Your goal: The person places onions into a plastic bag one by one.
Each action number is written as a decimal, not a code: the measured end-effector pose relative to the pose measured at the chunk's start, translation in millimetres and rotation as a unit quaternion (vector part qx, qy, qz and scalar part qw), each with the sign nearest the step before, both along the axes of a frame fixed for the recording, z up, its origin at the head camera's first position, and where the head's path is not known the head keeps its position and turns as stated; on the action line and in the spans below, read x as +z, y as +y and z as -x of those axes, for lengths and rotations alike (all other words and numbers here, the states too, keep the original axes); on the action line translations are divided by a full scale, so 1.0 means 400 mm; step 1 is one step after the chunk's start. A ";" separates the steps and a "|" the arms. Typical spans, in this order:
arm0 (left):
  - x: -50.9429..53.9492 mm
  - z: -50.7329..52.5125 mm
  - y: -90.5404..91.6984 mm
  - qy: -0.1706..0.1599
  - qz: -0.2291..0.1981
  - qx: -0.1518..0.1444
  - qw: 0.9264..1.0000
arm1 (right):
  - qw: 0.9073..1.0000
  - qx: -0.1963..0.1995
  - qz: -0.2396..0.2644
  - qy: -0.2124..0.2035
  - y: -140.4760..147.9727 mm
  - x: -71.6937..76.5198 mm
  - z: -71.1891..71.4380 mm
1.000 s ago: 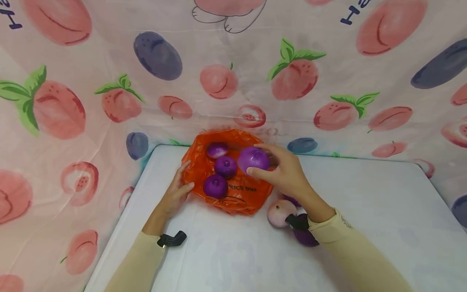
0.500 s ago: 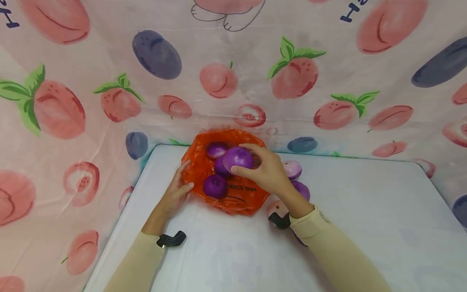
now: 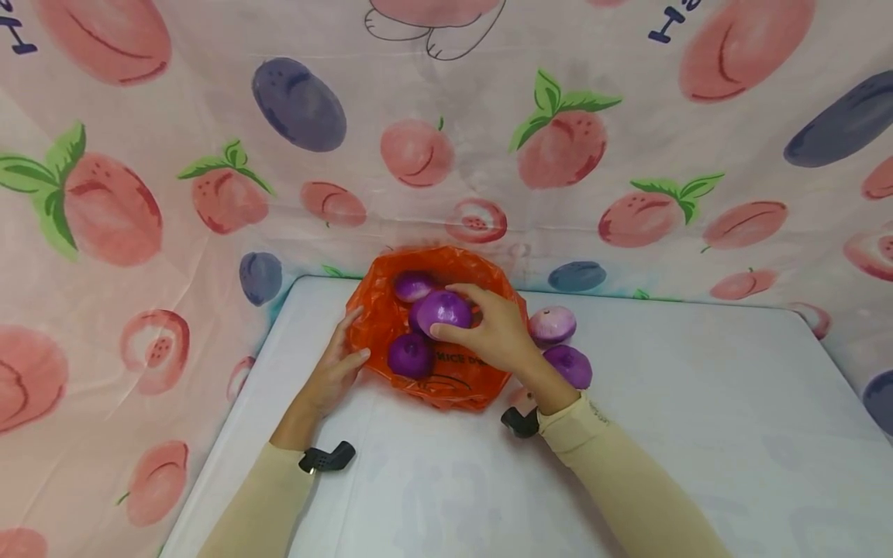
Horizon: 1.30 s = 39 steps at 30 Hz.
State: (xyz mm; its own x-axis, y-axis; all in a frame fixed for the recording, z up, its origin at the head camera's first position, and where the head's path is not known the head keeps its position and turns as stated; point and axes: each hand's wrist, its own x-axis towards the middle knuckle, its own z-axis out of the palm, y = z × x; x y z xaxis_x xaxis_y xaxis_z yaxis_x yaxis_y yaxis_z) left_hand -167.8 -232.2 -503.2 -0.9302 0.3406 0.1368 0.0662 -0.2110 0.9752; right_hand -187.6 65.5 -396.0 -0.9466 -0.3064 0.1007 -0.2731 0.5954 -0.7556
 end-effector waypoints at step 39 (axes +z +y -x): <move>-0.004 0.000 0.002 -0.006 -0.013 0.001 1.000 | 0.996 -0.005 -0.039 -0.082 -0.052 -0.074 0.012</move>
State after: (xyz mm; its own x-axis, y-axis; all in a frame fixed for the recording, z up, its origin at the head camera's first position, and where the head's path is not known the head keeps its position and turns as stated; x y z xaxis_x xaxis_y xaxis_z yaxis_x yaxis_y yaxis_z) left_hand -167.9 -231.3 -504.7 -0.9324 0.3354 0.1344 0.0551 -0.2357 0.9703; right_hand -192.3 44.7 -425.5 -0.9512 -0.2981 -0.0798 -0.1432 0.6554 -0.7416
